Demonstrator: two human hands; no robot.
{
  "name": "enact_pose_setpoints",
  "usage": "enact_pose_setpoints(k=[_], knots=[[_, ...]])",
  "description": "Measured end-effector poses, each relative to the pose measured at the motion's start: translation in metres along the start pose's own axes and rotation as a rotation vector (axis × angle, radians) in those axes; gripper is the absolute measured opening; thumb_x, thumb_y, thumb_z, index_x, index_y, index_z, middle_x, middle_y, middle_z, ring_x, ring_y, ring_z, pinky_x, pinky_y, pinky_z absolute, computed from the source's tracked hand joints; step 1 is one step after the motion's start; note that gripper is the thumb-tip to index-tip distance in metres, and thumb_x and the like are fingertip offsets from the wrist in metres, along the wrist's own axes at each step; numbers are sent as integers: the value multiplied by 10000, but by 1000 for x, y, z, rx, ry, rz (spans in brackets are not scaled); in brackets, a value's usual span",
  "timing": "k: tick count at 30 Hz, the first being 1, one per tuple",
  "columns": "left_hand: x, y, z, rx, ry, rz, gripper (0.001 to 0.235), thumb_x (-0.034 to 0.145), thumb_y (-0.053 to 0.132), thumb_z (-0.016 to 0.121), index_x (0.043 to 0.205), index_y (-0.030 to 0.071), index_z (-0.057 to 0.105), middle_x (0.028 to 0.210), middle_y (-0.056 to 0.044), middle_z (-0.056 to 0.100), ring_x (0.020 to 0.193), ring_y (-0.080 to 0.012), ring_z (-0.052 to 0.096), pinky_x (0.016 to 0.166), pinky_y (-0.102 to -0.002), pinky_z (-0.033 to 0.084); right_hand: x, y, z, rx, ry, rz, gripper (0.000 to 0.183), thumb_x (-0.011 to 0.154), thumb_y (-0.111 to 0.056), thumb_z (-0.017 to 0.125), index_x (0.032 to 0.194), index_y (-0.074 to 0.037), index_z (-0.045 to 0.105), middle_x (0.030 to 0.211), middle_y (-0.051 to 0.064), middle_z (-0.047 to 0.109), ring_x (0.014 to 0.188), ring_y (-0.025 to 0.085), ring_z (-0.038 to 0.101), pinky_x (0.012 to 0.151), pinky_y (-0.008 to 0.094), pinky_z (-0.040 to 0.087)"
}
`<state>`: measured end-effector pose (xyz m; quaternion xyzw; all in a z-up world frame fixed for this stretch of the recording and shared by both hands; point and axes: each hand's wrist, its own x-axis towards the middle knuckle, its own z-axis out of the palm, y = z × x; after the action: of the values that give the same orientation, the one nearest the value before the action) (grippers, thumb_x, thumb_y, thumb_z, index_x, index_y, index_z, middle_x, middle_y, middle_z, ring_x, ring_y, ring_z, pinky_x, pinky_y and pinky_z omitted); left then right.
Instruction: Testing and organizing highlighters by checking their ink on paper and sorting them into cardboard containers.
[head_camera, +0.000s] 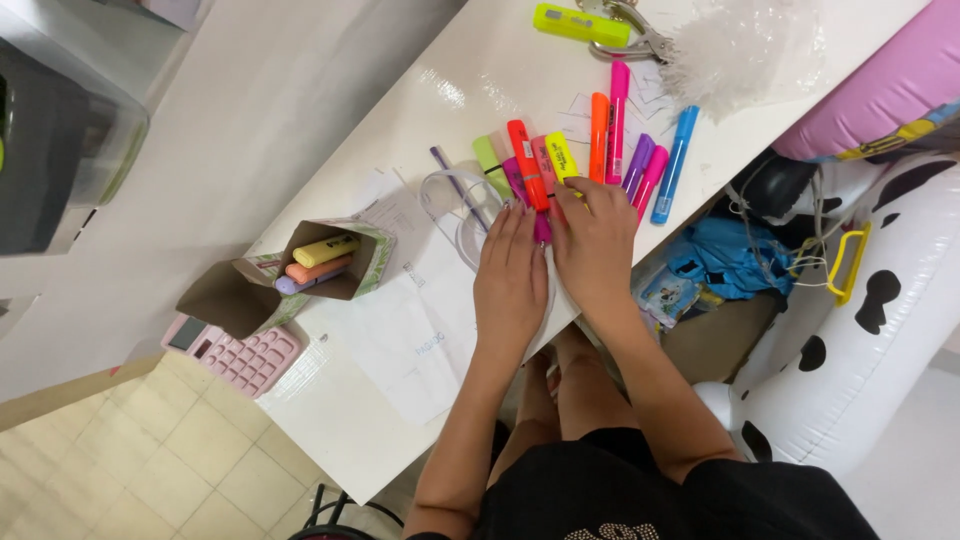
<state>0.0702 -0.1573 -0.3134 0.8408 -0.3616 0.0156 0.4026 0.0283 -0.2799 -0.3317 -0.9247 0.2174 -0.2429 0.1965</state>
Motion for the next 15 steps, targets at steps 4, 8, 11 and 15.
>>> enact_pose_setpoints(k=[4,8,11,15], knots=[[0,-5,2,2,-9,-23,390,1035,59,549,1418,-16,544,1425,-224,574,1360,-401,531,1167,-480,432,5,-2,-2,-66,-16,-3,256,924,-125,767,1177,-86,753,1218,102,644,1089,338,580,799,439,452],[0,-7,6,-18,-31,-47,401,1035,62,552,1430,-8,540,1422,-214,579,1361,-394,532,1167,-485,431,8,-1,1,-101,-56,-5,329,858,-115,801,1181,-68,761,1279,140,605,1174,388,528,844,479,447],[2,-4,4,-20,-39,-47,401,1036,61,550,1431,-7,540,1415,-209,583,1358,-393,534,1162,-485,436,6,4,10,-111,-52,0,349,844,-115,811,1186,-67,761,1340,163,578,1244,420,498,906,518,436],[2,-3,5,4,-27,-32,397,1036,45,547,1431,-2,543,1403,-199,590,1347,-383,544,1151,-471,450,11,-4,6,-63,-58,28,316,929,-84,757,1245,-79,745,1462,202,511,1387,481,417,1055,611,383]])
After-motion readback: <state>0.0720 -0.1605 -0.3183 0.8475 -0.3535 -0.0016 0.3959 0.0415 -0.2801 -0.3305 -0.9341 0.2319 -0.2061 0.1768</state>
